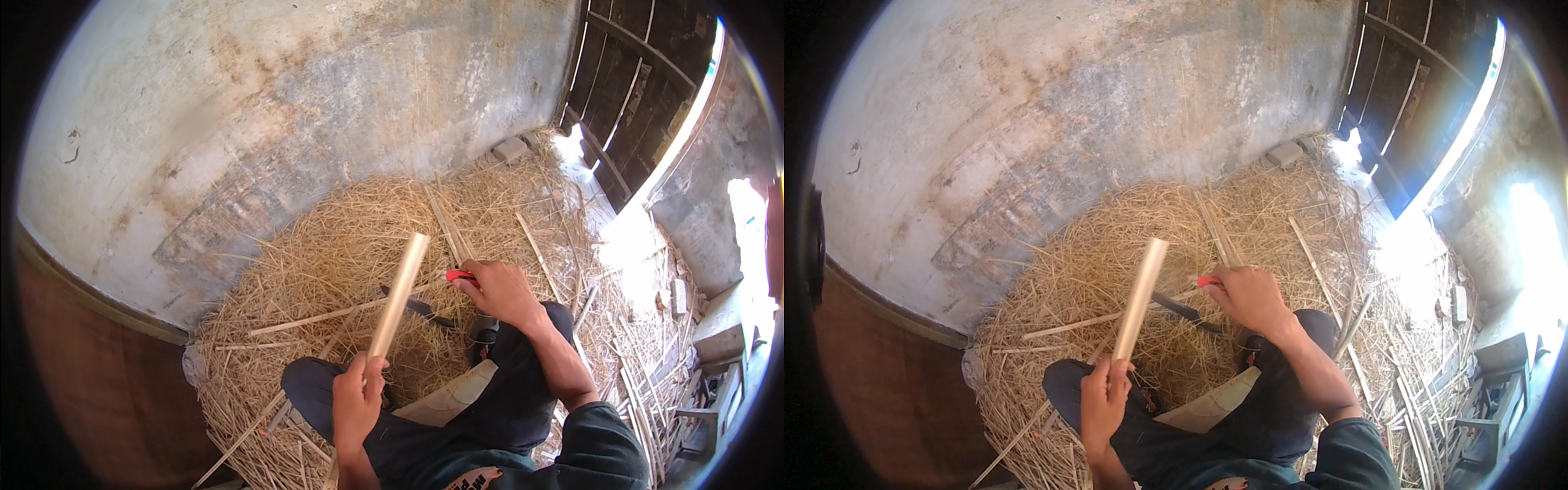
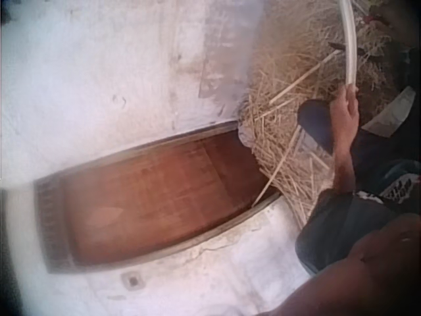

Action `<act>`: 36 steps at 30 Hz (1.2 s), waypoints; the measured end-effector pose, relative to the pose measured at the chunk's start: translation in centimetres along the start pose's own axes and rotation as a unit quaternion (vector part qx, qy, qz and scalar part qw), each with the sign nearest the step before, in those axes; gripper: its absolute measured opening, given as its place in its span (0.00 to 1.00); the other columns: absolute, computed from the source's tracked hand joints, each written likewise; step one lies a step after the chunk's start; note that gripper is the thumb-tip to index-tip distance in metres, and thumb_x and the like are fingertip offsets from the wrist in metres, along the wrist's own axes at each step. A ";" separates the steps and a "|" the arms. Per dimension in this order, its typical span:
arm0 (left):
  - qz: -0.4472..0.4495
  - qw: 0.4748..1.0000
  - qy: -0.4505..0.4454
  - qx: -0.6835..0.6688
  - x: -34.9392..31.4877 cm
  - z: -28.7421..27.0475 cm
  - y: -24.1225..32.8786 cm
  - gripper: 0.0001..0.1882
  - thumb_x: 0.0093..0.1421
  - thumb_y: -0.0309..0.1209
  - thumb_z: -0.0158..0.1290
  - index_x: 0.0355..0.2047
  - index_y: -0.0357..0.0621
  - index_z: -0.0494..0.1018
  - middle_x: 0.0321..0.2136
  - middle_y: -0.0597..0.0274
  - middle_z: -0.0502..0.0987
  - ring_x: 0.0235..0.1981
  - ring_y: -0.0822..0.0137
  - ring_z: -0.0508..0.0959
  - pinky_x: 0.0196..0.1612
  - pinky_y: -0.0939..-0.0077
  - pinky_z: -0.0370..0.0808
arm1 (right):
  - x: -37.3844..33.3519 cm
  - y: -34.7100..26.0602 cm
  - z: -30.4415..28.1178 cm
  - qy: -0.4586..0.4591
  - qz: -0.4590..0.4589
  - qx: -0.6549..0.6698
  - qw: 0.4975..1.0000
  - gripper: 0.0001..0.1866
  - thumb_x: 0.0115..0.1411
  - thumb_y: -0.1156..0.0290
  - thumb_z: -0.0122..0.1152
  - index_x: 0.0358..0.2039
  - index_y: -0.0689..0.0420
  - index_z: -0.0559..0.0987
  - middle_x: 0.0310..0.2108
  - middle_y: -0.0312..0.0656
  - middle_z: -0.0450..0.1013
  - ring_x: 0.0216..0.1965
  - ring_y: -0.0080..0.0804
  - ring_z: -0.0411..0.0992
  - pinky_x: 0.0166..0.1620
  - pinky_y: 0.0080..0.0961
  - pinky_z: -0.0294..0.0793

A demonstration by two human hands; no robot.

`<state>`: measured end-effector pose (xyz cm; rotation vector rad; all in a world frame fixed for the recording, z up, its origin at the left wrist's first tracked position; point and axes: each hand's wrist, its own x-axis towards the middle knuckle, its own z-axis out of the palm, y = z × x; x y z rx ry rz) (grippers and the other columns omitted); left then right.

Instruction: The person sits on a straw-covered floor and uses a red utility knife to shave thin strips from a long wooden stick. They repeatedly scrape the blade along the length of the stick to remove material, occasionally rotating the stick to work on different sides.

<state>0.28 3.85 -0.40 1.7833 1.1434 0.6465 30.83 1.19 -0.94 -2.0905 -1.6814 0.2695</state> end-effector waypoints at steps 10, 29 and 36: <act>-0.025 0.976 0.042 0.212 3.5 0.3 -4.0 0.15 0.76 0.37 0.49 0.41 0.37 0.78 0.19 0.46 0.75 0.18 0.50 0.76 0.26 0.58 0.71 | -0.2 0.3 -0.8 -0.010 -0.005 0.046 0.999 0.18 0.68 0.52 0.61 0.44 0.54 0.84 0.28 0.52 0.80 0.33 0.55 0.80 0.37 0.48 0.76; -0.069 0.971 -0.163 -0.159 0.4 0.7 -2.2 0.16 0.77 0.38 0.49 0.40 0.37 0.76 0.18 0.71 0.68 0.18 0.81 0.64 0.22 0.80 0.61 | 0.6 -2.1 -1.5 0.056 0.010 0.534 0.843 0.19 0.70 0.69 0.65 0.56 0.68 0.79 0.41 0.43 0.83 0.43 0.28 0.82 0.52 0.29 0.80; 0.026 0.968 -0.242 -0.059 -0.4 -2.2 -4.4 0.27 0.65 0.37 0.67 0.59 0.36 0.72 0.38 0.59 0.82 0.40 0.67 0.83 0.46 0.71 0.80 | 0.6 -1.6 -1.3 0.073 0.096 0.574 0.810 0.17 0.65 0.67 0.69 0.49 0.65 0.81 0.33 0.40 0.83 0.25 0.16 0.71 0.29 0.19 0.67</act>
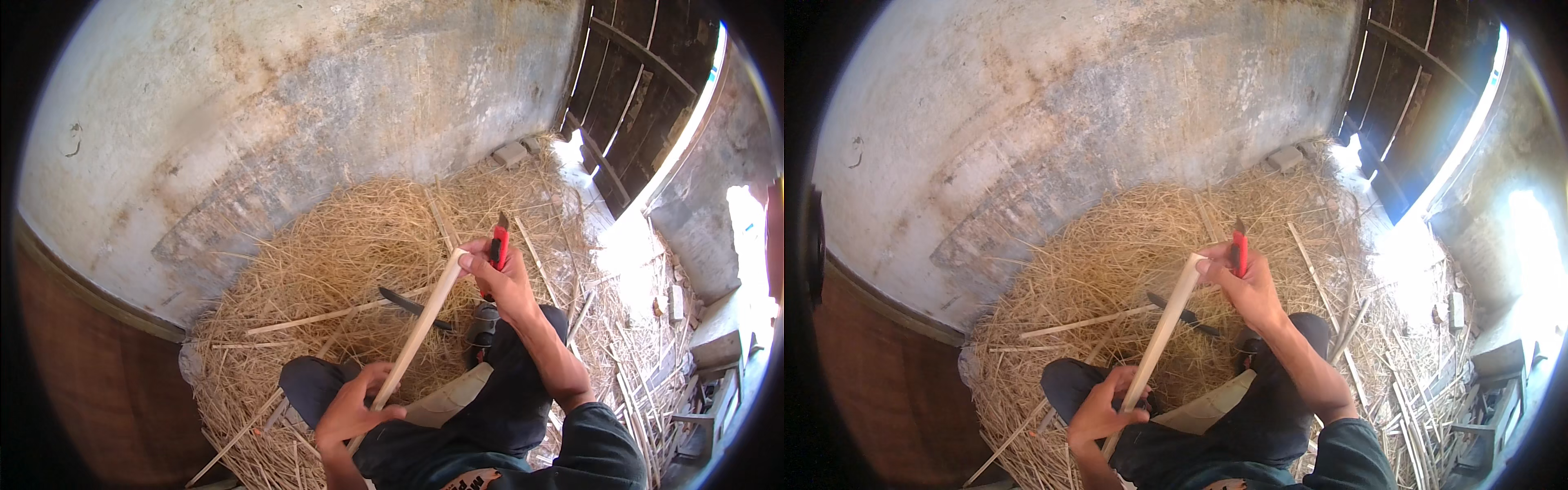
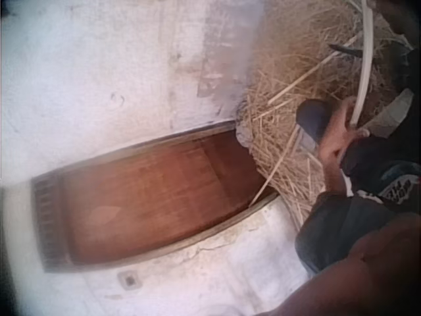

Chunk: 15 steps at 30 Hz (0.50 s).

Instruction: The person sits on a straw-covered floor and uses a red utility knife to shave thin strips from a long wooden stick. They repeatedly scrape the blade along the length of the stick to remove material, occasionally rotating the stick to work on different sides.

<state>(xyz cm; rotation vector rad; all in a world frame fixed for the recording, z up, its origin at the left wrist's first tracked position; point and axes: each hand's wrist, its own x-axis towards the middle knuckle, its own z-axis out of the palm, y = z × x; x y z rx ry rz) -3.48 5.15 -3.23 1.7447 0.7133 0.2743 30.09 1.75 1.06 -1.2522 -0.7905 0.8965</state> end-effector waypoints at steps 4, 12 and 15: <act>-0.048 0.985 -0.163 0.011 -3.5 -1.8 -2.6 0.31 0.64 0.39 0.68 0.61 0.36 0.72 0.46 0.53 0.85 0.50 0.60 0.85 0.57 0.63 0.80 | 0.0 0.4 -0.2 0.027 -0.003 0.066 0.997 0.15 0.63 0.66 0.71 0.45 0.62 0.82 0.29 0.37 0.81 0.19 0.12 0.58 0.23 0.18 0.52; -0.125 0.970 -0.160 -0.135 -4.9 -2.2 -1.8 0.17 0.75 0.38 0.53 0.53 0.35 0.76 0.37 0.55 0.85 0.37 0.70 0.85 0.38 0.76 0.80 | 0.8 -1.5 -0.6 0.061 -0.037 0.121 0.990 0.12 0.64 0.67 0.69 0.45 0.60 0.81 0.26 0.33 0.77 0.16 0.11 0.55 0.21 0.18 0.49; -0.078 0.988 -0.082 -0.106 -3.8 -2.2 -1.1 0.19 0.78 0.41 0.48 0.47 0.34 0.76 0.27 0.62 0.79 0.27 0.76 0.78 0.29 0.79 0.73 | 2.0 -3.3 -1.1 0.071 -0.058 0.099 0.991 0.12 0.66 0.67 0.67 0.46 0.60 0.82 0.26 0.32 0.77 0.16 0.10 0.54 0.20 0.18 0.48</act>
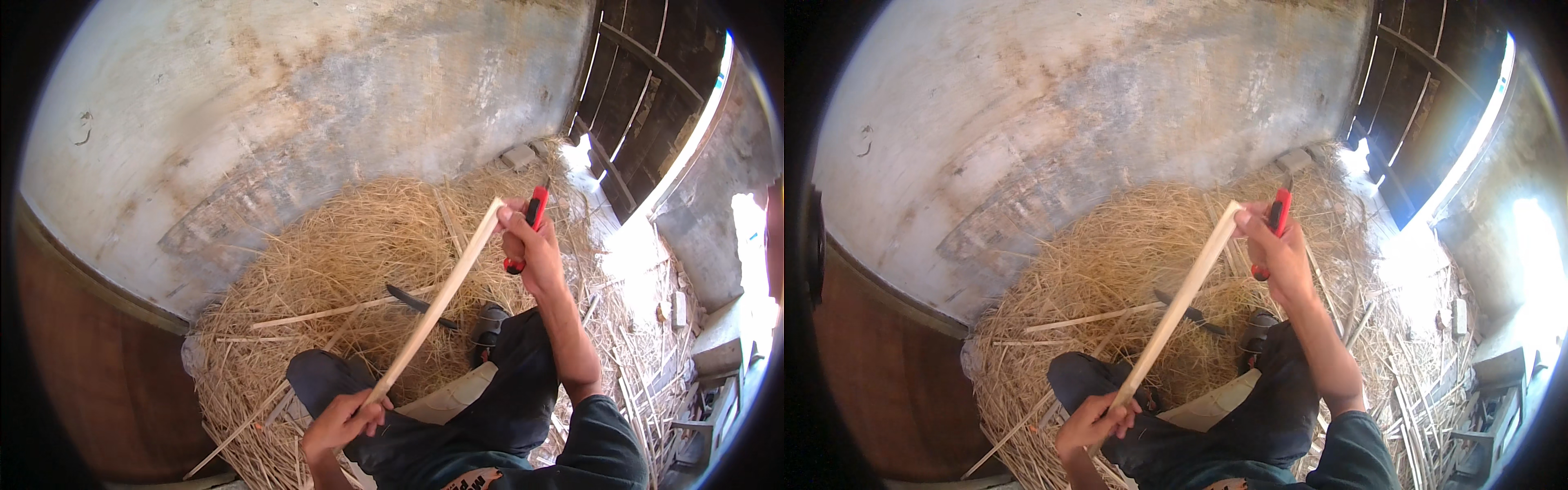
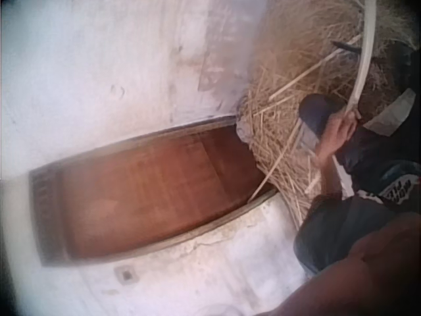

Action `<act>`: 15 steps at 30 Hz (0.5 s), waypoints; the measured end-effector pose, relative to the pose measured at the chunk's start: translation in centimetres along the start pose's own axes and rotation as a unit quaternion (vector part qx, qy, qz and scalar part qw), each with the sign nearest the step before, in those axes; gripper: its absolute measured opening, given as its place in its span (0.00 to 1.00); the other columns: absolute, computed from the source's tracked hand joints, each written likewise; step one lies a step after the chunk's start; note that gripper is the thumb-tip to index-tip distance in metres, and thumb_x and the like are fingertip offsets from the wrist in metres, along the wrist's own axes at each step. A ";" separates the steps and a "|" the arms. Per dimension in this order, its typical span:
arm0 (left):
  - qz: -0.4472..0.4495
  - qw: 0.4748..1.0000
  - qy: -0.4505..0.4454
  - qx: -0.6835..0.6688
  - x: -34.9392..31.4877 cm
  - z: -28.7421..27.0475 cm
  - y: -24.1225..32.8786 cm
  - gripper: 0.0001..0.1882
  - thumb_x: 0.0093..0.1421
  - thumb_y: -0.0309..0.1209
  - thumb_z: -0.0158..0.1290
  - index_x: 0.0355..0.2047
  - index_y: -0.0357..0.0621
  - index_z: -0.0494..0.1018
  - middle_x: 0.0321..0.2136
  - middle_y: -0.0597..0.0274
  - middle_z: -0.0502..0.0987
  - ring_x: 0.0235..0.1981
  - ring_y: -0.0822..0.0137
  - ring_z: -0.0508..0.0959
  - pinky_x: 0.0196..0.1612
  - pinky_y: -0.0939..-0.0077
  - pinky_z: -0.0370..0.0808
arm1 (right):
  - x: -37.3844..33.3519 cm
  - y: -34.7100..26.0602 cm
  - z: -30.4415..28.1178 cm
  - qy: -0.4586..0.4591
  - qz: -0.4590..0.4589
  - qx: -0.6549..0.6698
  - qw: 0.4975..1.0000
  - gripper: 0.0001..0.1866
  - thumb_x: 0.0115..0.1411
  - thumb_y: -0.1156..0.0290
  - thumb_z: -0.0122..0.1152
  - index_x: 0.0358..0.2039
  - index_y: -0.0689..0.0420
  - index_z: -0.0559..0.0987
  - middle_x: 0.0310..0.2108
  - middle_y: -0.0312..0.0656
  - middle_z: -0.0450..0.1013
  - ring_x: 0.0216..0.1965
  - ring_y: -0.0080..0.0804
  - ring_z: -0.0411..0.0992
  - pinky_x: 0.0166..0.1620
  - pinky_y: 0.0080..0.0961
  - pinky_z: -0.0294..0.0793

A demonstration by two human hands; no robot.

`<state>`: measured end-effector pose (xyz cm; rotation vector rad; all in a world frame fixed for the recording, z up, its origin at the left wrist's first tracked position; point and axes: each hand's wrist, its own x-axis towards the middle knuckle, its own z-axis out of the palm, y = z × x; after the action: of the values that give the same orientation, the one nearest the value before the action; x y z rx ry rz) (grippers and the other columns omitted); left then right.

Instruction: The person sits on a straw-covered floor and uses a red utility knife to shave thin strips from a long wooden stick. They repeatedly scrape the blade along the length of the stick to remove material, occasionally rotating the stick to work on different sides.

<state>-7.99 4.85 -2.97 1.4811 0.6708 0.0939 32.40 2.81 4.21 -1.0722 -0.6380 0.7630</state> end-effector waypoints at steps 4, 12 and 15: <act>0.025 0.995 0.093 0.007 1.3 0.2 0.8 0.25 0.79 0.48 0.45 0.41 0.34 0.75 0.20 0.72 0.65 0.19 0.80 0.61 0.23 0.80 0.61 | 0.3 -1.5 0.5 0.010 -0.040 -0.087 0.995 0.20 0.72 0.60 0.59 0.56 0.61 0.78 0.24 0.27 0.73 0.16 0.08 0.52 0.21 0.16 0.46; 0.040 0.979 0.107 -0.166 2.3 1.8 4.3 0.23 0.80 0.44 0.43 0.41 0.34 0.74 0.21 0.74 0.61 0.19 0.82 0.57 0.22 0.83 0.56 | -6.2 1.2 0.9 -0.111 -0.195 -0.379 0.898 0.15 0.70 0.65 0.59 0.51 0.59 0.78 0.35 0.44 0.78 0.32 0.34 0.78 0.37 0.33 0.76; 0.050 0.975 0.106 -0.188 2.9 2.8 6.1 0.25 0.79 0.47 0.43 0.41 0.33 0.74 0.21 0.75 0.61 0.19 0.82 0.57 0.22 0.83 0.56 | -7.9 2.5 1.4 -0.175 -0.307 -0.448 0.821 0.15 0.64 0.65 0.69 0.48 0.57 0.80 0.33 0.43 0.77 0.30 0.39 0.80 0.33 0.35 0.79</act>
<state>-2.24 4.42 1.49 1.1462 0.7056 0.4395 26.04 -2.13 1.66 -1.4500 -1.6719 0.0315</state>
